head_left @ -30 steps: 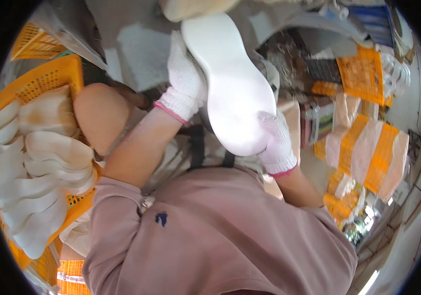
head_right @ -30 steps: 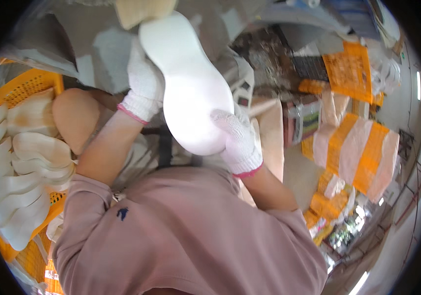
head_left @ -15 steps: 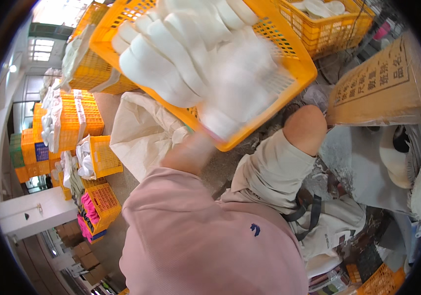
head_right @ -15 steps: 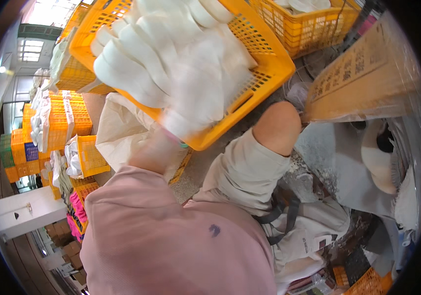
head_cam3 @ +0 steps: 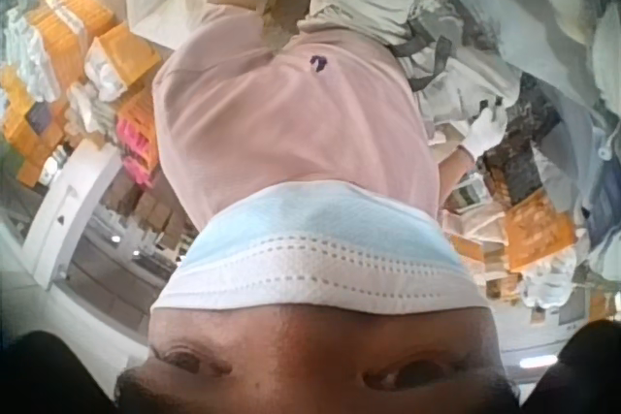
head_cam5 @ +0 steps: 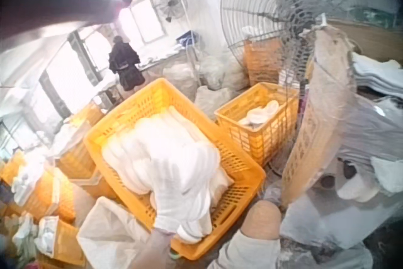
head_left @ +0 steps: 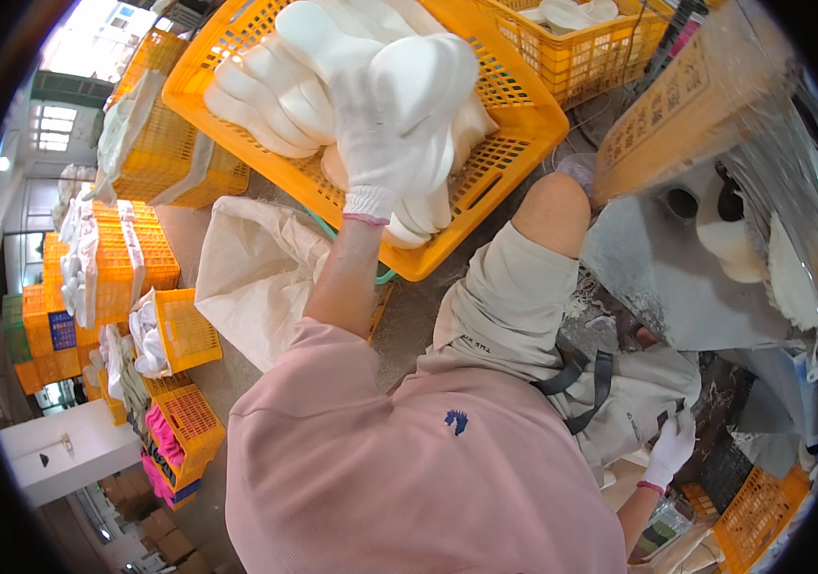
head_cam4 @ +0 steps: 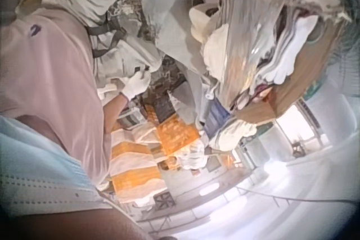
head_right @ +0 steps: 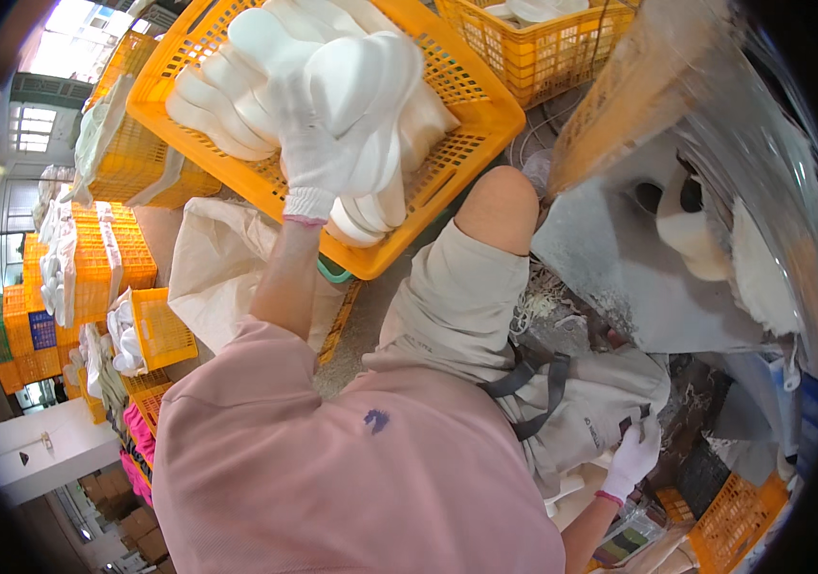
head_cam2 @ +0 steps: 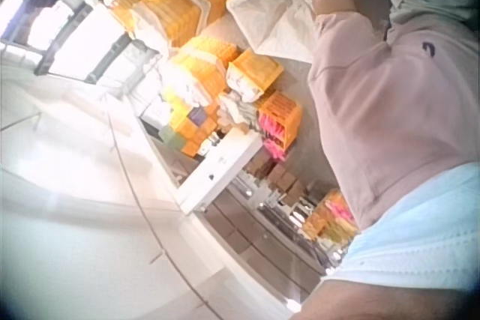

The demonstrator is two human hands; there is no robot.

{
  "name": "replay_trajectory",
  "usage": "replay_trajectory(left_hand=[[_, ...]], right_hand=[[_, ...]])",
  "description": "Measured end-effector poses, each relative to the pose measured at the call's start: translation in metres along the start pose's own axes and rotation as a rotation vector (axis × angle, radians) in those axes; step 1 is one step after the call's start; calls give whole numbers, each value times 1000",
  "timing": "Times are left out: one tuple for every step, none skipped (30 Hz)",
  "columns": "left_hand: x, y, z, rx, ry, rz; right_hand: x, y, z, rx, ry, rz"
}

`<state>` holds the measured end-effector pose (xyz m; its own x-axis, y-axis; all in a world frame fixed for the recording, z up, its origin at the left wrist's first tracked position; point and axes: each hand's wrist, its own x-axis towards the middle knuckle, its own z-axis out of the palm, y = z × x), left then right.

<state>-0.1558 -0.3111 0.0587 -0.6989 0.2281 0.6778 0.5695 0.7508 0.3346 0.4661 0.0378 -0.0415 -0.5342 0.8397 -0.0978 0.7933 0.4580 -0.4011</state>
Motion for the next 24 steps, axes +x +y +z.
replay_trajectory(left_hand=[[-4, 6, 6, -145, -91, -233], [-8, 10, 12, -155, -208, -340], [-11, 13, 19, -80, -304, -290], [-13, 17, 29, 127, -416, -113], [-14, 21, 40, 333, -521, 72], [-11, 26, 55, 356, -697, 179], [-7, 32, 71, 350, -781, 202], [2, 38, 89, 364, -901, 211], [12, 43, 106, 381, -1019, 221], [25, 44, 120, 368, -1095, 265], [35, 45, 132, 354, -1164, 231], [45, 45, 140, 335, -1243, 210], [53, 45, 147, 260, -1292, 165], [59, 43, 150, 348, -1252, 202], [63, 41, 151, 380, -1177, 219], [63, 40, 150, 458, -1070, 219], [61, 38, 148, 444, -1036, 304], [58, 38, 146, 476, -969, 375], [52, 38, 145, 523, -960, 435], [48, 38, 144, 520, -890, 433], [43, 39, 144, 531, -874, 421], [39, 38, 143, 502, -842, 431], [36, 38, 142, 470, -883, 274], [35, 36, 139, 399, -901, 143]], right_hand=[[1, -3, 1, 24, 56, -15], [0, -7, 3, 18, 11, 60], [-3, -10, 5, 27, 14, 88], [-7, -13, 7, 10, 2, 181], [-12, -17, 9, 35, 60, 97], [-17, -20, 11, 14, 60, 125], [-22, -24, 13, -19, 29, 186], [-26, -28, 13, -29, 39, 144], [-29, -32, 14, -10, 92, 97], [-32, -36, 13, -4, 91, 102], [-34, -40, 12, 26, 119, 54], [-35, -44, 11, 81, 126, 58], [-37, -47, 10, 105, 45, 188], [-38, -51, 8, 160, -1, 249], [-39, -54, 7, 261, 13, 292], [-40, -58, 6, 161, -74, 429], [-40, -61, 4, 101, -57, 310], [-41, -65, 3, 53, 2, 222], [-40, -70, 1, 5, -14, 180], [-39, -76, 0, -16, 44, 126], [-37, -84, -2, -38, 31, 118], [-34, -94, -4, -33, 20, 92], [-31, -107, -6, -54, 56, 27], [-27, -122, -8, -43, 96, -55]])
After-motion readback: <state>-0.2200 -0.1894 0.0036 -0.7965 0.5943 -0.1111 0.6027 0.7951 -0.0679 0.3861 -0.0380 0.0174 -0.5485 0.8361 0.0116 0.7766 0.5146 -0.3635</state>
